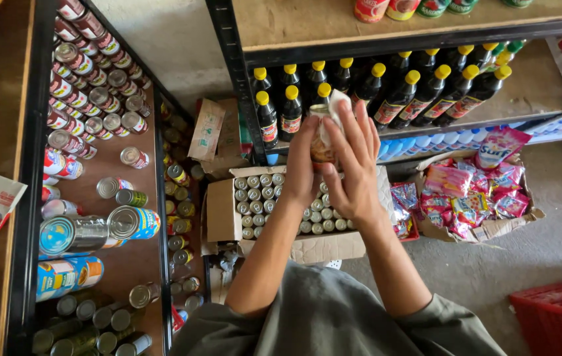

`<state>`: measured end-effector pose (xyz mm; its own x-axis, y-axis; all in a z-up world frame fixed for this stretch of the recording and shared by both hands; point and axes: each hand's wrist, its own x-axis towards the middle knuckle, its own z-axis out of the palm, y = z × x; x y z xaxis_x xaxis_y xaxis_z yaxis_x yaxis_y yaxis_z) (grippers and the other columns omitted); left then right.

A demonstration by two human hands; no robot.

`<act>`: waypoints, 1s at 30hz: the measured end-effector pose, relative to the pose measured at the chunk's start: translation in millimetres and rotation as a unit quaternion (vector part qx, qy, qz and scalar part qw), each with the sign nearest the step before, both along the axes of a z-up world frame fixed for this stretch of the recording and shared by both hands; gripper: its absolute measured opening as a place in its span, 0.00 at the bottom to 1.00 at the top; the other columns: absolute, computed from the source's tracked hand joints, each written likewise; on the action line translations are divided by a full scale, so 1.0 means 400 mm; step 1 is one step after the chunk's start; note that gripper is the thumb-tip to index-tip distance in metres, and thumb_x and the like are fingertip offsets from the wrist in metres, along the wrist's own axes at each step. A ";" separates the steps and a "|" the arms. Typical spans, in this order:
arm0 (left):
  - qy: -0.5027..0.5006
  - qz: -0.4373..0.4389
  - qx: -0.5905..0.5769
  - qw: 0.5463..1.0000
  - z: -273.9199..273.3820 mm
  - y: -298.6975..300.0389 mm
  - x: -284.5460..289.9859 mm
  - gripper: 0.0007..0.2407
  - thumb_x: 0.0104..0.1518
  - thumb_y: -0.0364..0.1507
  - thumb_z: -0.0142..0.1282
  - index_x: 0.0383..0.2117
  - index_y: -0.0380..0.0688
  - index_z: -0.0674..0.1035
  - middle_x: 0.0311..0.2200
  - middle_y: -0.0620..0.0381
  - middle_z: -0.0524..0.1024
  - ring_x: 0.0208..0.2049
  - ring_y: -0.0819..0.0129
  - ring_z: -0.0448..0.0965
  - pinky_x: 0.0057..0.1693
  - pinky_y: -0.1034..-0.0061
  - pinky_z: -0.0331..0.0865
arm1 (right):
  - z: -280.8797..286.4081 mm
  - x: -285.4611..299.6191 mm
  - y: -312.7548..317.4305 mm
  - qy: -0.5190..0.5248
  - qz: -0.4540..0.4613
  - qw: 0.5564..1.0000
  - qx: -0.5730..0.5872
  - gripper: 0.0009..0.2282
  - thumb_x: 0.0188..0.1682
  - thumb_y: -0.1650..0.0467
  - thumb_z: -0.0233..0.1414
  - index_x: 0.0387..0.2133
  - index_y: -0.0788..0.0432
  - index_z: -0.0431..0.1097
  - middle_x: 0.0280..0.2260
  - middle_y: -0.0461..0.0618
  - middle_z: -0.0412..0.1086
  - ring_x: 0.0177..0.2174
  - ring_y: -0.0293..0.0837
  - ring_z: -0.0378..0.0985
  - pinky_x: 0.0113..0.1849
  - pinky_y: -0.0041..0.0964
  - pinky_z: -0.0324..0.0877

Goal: Cleaning canned food items with a cloth and organizing them on retail shelves.

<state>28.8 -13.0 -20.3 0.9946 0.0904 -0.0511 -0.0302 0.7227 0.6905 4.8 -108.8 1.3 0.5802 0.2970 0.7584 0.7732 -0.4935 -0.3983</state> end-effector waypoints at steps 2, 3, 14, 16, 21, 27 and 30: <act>-0.014 0.000 -0.004 1.000 0.041 0.003 -0.004 0.13 0.64 0.41 0.52 0.43 0.47 0.77 0.38 0.55 0.78 0.37 0.68 0.80 0.43 0.75 0.74 | -0.023 -0.018 0.001 -0.002 -0.001 1.000 0.001 0.27 0.61 0.56 0.36 0.65 0.60 0.61 0.69 0.62 0.52 0.70 0.61 0.43 0.67 0.55 0.39; -0.029 0.002 -0.009 1.000 0.063 0.006 -0.003 0.14 0.63 0.42 0.53 0.43 0.46 0.78 0.37 0.54 0.78 0.37 0.67 0.80 0.42 0.76 0.75 | -0.034 -0.024 0.002 -0.006 0.000 1.000 0.002 0.27 0.60 0.54 0.36 0.65 0.60 0.62 0.69 0.62 0.53 0.70 0.61 0.44 0.67 0.55 0.39; -0.076 -0.010 -0.007 0.997 0.054 0.004 0.053 0.10 0.64 0.39 0.51 0.38 0.49 0.78 0.34 0.62 0.77 0.34 0.75 0.76 0.42 0.79 0.69 | 0.042 0.033 -0.006 -0.003 -0.023 1.000 -0.021 0.26 0.63 0.57 0.34 0.68 0.59 0.58 0.71 0.60 0.49 0.72 0.61 0.41 0.69 0.57 0.40; -0.051 0.001 0.017 0.999 0.042 0.010 0.066 0.13 0.63 0.43 0.53 0.39 0.48 0.78 0.33 0.61 0.76 0.33 0.71 0.78 0.41 0.77 0.72 | 0.004 0.026 -0.001 -0.029 -0.008 1.000 -0.009 0.26 0.61 0.57 0.36 0.67 0.59 0.61 0.70 0.60 0.50 0.70 0.60 0.41 0.68 0.54 0.38; -0.032 0.010 0.017 0.999 0.027 0.038 0.070 0.15 0.61 0.44 0.55 0.40 0.47 0.74 0.31 0.56 0.75 0.33 0.69 0.80 0.37 0.77 0.72 | -0.062 0.028 -0.004 -0.029 0.011 0.999 -0.023 0.25 0.59 0.58 0.40 0.64 0.58 0.64 0.68 0.59 0.54 0.70 0.60 0.43 0.67 0.55 0.37; 0.012 -0.035 -0.064 0.997 0.036 0.028 0.032 0.14 0.60 0.47 0.55 0.37 0.53 0.79 0.32 0.64 0.77 0.30 0.77 0.78 0.35 0.84 0.71 | 0.029 0.052 -0.003 -0.030 0.023 0.999 0.011 0.24 0.61 0.62 0.39 0.66 0.63 0.60 0.70 0.62 0.50 0.70 0.61 0.43 0.67 0.54 0.40; -0.005 -0.019 -0.120 0.993 0.028 0.044 0.046 0.18 0.61 0.47 0.54 0.41 0.46 0.79 0.35 0.54 0.79 0.32 0.68 0.80 0.37 0.79 0.74 | -0.041 -0.002 0.008 -0.020 0.058 0.998 0.033 0.24 0.60 0.61 0.39 0.66 0.62 0.60 0.68 0.64 0.53 0.70 0.61 0.45 0.67 0.56 0.42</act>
